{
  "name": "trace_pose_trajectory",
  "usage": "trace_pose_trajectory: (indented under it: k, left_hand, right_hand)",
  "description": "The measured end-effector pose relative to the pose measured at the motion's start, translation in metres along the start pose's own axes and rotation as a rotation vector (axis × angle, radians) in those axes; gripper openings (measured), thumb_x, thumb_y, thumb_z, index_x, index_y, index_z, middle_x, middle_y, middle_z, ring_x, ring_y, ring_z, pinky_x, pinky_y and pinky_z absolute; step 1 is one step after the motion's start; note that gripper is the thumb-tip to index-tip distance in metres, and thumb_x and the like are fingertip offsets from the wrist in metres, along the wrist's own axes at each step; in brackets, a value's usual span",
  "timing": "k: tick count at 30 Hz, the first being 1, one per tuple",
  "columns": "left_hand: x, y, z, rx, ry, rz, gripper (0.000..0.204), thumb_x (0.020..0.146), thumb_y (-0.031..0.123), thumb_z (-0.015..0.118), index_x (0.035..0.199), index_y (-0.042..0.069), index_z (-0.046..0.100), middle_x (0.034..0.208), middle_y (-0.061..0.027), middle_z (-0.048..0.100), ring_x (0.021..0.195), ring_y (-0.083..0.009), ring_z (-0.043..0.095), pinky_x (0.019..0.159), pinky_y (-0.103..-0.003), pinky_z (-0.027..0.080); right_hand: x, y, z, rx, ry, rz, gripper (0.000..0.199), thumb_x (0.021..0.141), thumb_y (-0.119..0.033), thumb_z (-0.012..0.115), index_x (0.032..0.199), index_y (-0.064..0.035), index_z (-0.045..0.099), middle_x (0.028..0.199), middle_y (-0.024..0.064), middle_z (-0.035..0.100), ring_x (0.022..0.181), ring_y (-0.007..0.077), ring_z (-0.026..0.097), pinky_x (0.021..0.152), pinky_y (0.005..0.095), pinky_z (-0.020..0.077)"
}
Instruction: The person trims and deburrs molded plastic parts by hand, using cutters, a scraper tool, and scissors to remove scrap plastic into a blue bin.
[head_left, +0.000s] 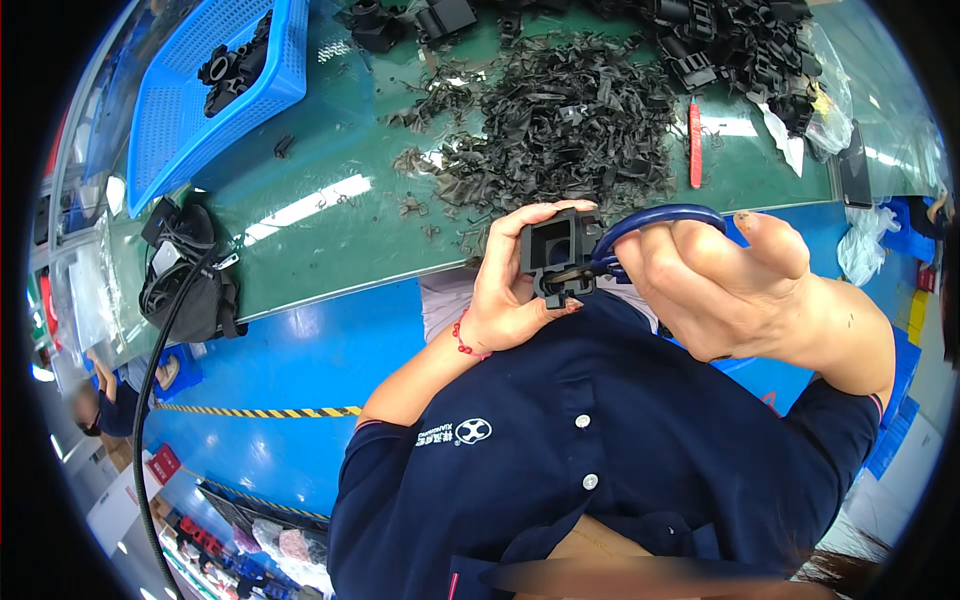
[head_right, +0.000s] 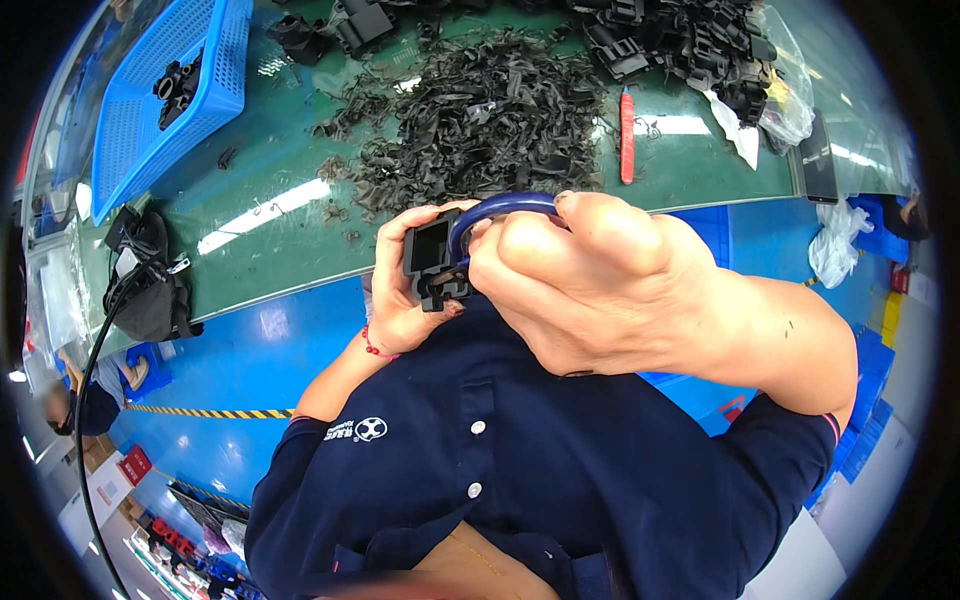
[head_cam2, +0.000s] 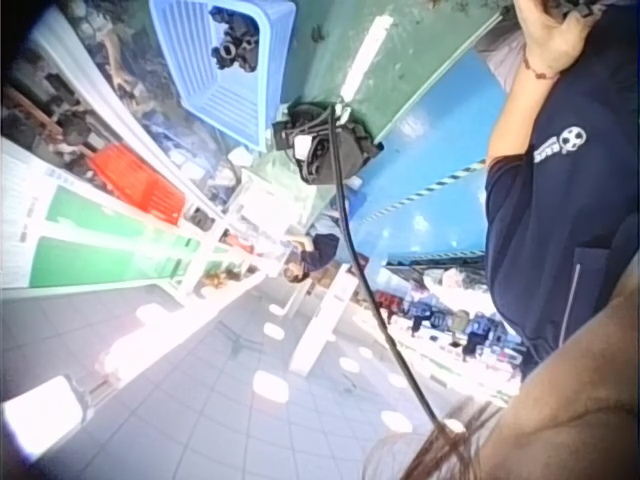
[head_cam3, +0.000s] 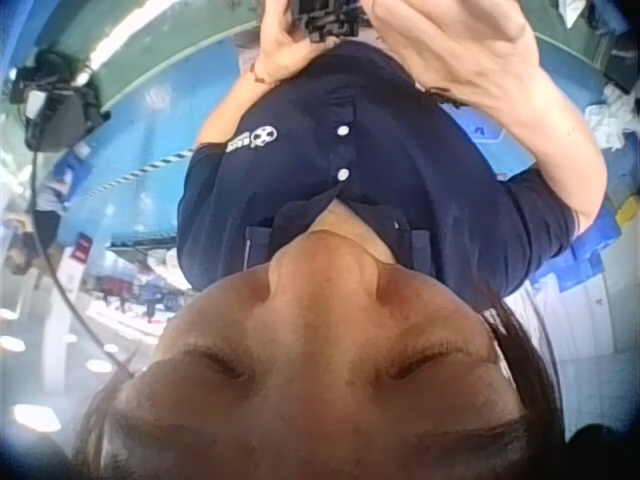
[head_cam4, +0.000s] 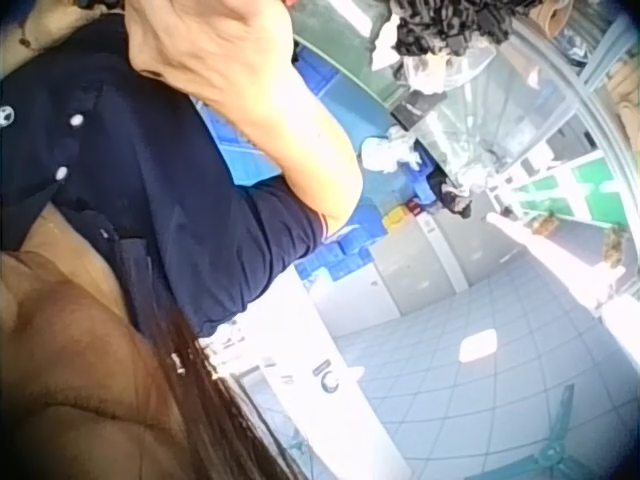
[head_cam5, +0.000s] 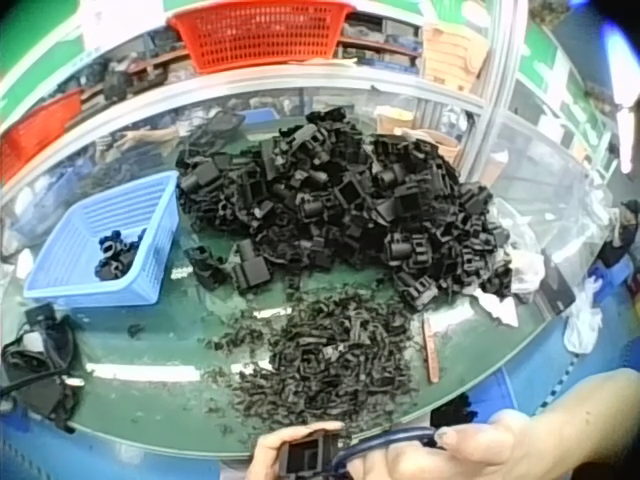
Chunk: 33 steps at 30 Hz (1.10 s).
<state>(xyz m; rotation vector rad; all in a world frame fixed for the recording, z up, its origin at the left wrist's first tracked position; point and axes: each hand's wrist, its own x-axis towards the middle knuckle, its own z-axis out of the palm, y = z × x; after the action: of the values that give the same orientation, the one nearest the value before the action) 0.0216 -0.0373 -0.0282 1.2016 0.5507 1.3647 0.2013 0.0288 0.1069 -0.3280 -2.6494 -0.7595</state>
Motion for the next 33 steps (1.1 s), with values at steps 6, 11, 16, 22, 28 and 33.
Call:
trace_pose_trajectory:
  k: [6, 11, 16, 22, 28, 33]
  left_hand:
    - [0.002, 0.0, 0.0, -0.002, -0.01, 0.0, 0.076, 0.07, -0.002, 0.07, 0.131, 0.007, 0.026, 0.135, -0.0199, 0.035, 0.121, -0.0228, 0.041, 0.09, -0.031, 0.044]
    - [0.002, -0.001, -0.002, -0.033, 0.003, -0.009, 0.075, 0.07, -0.003, 0.069, 0.131, 0.007, 0.026, 0.135, -0.0207, 0.035, 0.12, -0.0227, 0.043, 0.089, -0.031, 0.045]
    - [0.002, -0.002, -0.003, -0.061, 0.008, 0.015, 0.075, 0.07, -0.005, 0.068, 0.131, 0.009, 0.025, 0.136, -0.0213, 0.032, 0.116, -0.0234, 0.046, 0.084, -0.031, 0.049]
    - [0.001, -0.005, -0.005, -0.046, 0.032, 0.054, 0.072, 0.073, 0.0, 0.068, 0.13, 0.011, 0.026, 0.137, -0.0207, 0.028, 0.119, -0.0254, 0.044, 0.082, -0.032, 0.053]
    - [0.003, -0.003, -0.003, 0.002, 0.072, 0.029, 0.074, 0.071, -0.002, 0.07, 0.129, 0.01, 0.027, 0.136, -0.0203, 0.03, 0.117, -0.0236, 0.045, 0.091, -0.036, 0.048]
    - [0.002, -0.003, -0.001, -0.06, 0.083, -0.022, 0.079, 0.07, -0.001, 0.072, 0.131, 0.01, 0.024, 0.135, -0.0208, 0.033, 0.116, -0.0225, 0.046, 0.089, -0.034, 0.048]
  right_hand:
    - [0.0, 0.005, 0.002, 0.111, -0.015, 0.032, 0.014, 0.06, -0.02, 0.057, 0.071, -0.0119, 0.056, 0.077, -0.0048, 0.05, 0.068, 0.0065, 0.049, 0.076, 0.0288, 0.033]
    - [-0.006, 0.01, 0.011, 0.287, -0.076, 0.09, 0.02, 0.058, -0.02, 0.061, 0.076, -0.0114, 0.06, 0.074, -0.0045, 0.048, 0.066, 0.0082, 0.048, 0.068, 0.0303, 0.0322]
    - [-0.018, 0.021, 0.021, 0.633, -0.148, 0.433, 0.029, 0.059, -0.021, 0.073, 0.085, -0.0129, 0.064, 0.075, -0.0036, 0.052, 0.067, 0.014, 0.05, 0.068, 0.0339, 0.0297]
    - [-0.018, 0.023, 0.015, 0.589, -0.19, 0.432, 0.035, 0.059, -0.023, 0.074, 0.091, -0.013, 0.063, 0.079, -0.0024, 0.053, 0.072, 0.0156, 0.052, 0.078, 0.0361, 0.0288]
    - [-0.019, 0.009, 0.008, 0.208, -0.147, 0.183, 0.03, 0.063, -0.022, 0.066, 0.091, -0.0126, 0.062, 0.082, -0.0022, 0.053, 0.073, 0.0126, 0.053, 0.094, 0.0381, 0.0232]
    - [-0.012, 0.006, 0.007, 0.071, -0.006, 0.13, 0.018, 0.065, -0.013, 0.06, 0.083, -0.0142, 0.064, 0.078, -0.0044, 0.052, 0.065, 0.0063, 0.052, 0.102, 0.0388, 0.0169]
